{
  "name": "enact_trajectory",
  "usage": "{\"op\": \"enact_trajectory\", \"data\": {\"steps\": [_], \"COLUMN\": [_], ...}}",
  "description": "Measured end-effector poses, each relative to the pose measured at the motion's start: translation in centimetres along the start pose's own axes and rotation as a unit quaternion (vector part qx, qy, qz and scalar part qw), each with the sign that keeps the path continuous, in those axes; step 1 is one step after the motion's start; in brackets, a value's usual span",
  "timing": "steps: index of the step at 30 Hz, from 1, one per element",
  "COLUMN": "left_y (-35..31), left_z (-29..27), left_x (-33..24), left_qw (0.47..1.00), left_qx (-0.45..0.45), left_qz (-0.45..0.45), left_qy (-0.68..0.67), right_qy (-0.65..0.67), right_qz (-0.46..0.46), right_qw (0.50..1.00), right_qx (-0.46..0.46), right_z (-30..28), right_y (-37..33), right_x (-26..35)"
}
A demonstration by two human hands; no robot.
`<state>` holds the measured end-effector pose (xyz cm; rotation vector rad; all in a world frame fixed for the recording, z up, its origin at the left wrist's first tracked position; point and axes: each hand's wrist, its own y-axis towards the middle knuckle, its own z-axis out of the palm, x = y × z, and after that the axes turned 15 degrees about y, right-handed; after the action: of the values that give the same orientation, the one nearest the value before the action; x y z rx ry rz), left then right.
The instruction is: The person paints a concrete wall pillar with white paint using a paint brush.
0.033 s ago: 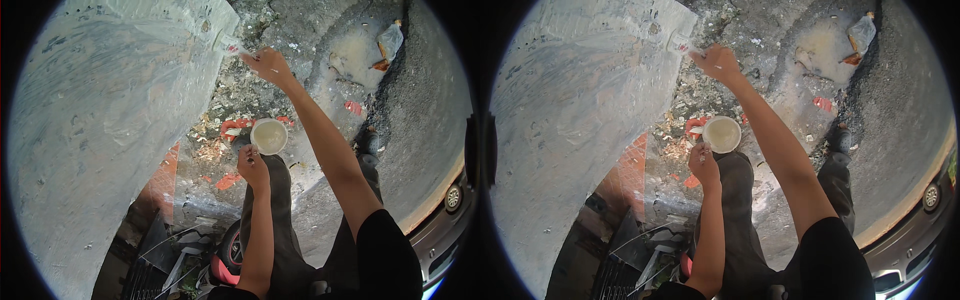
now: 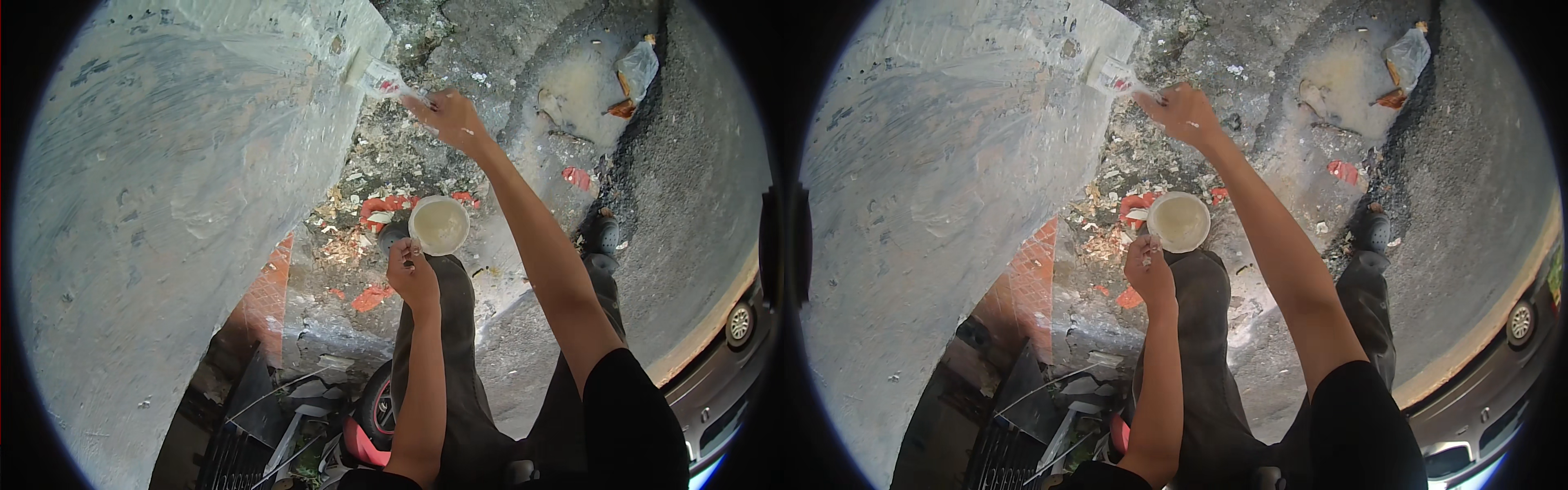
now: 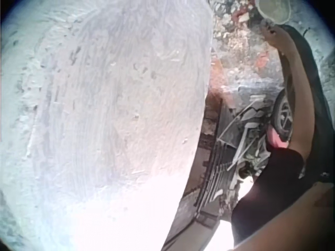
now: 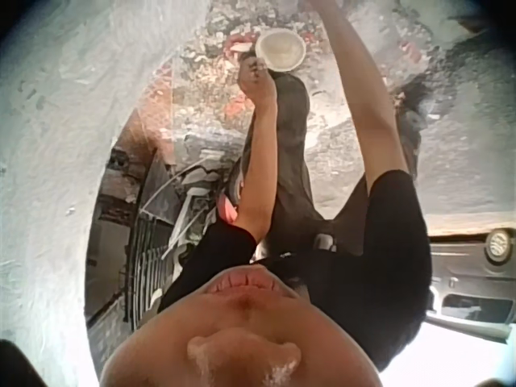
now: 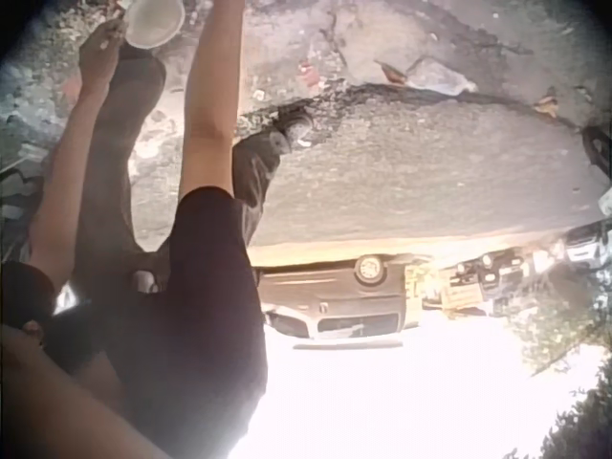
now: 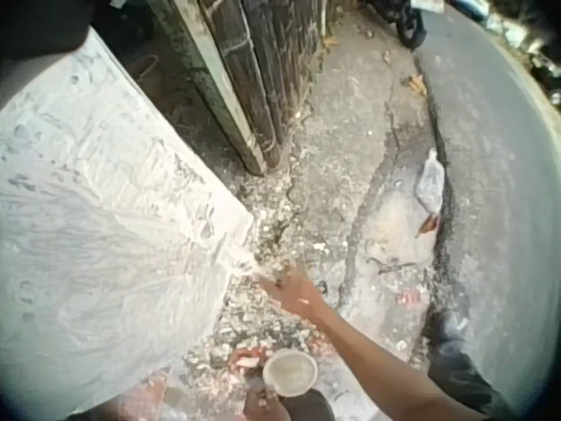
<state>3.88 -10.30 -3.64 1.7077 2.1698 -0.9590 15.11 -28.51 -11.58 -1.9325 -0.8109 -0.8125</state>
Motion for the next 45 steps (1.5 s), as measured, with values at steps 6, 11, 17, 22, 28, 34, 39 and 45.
{"op": "enact_trajectory", "data": {"steps": [6,11,17,22,28,34,39,45], "left_y": [-1.1,-1.0,-1.0,-1.9,-1.1,-0.5,-0.5,-1.1], "left_z": [1.3,1.2,0.2,1.3,0.0,-0.1,-0.5,1.2], "left_x": [-1.6,-0.2,-0.5,-0.7,0.3,0.2,0.5,-1.2], "left_qw": [0.999,1.000,0.999,0.999,0.997,0.993,0.989,0.990], "left_qx": [0.026,0.005,0.005,0.007,0.013,-0.077,-0.119,-0.108], "left_qz": [-0.042,-0.007,-0.030,-0.032,-0.078,-0.090,-0.071,-0.023], "left_qy": [-0.008,0.028,0.035,0.020,0.020,0.015,0.060,0.089], "right_qy": [-0.016,0.003,0.059,-0.091,0.004,0.007,-0.207,-0.255], "right_qz": [-0.024,-0.023,0.040,0.042,-0.098,0.107,0.005,-0.053], "right_qw": [0.995,0.996,0.997,0.994,0.994,0.935,0.932,0.920], "right_qx": [-0.092,-0.090,0.022,-0.039,0.051,0.338,0.297,0.291], "right_z": [-0.8,1.7,-2.2,0.1,-1.6,-13.1,-10.7,-3.3], "right_y": [-0.2,-0.5,-6.8,1.2,-2.8,-9.5,-11.3,-11.5], "right_x": [-6.4,1.8,1.8,-4.7,-0.5,1.8,6.0,4.4]}}
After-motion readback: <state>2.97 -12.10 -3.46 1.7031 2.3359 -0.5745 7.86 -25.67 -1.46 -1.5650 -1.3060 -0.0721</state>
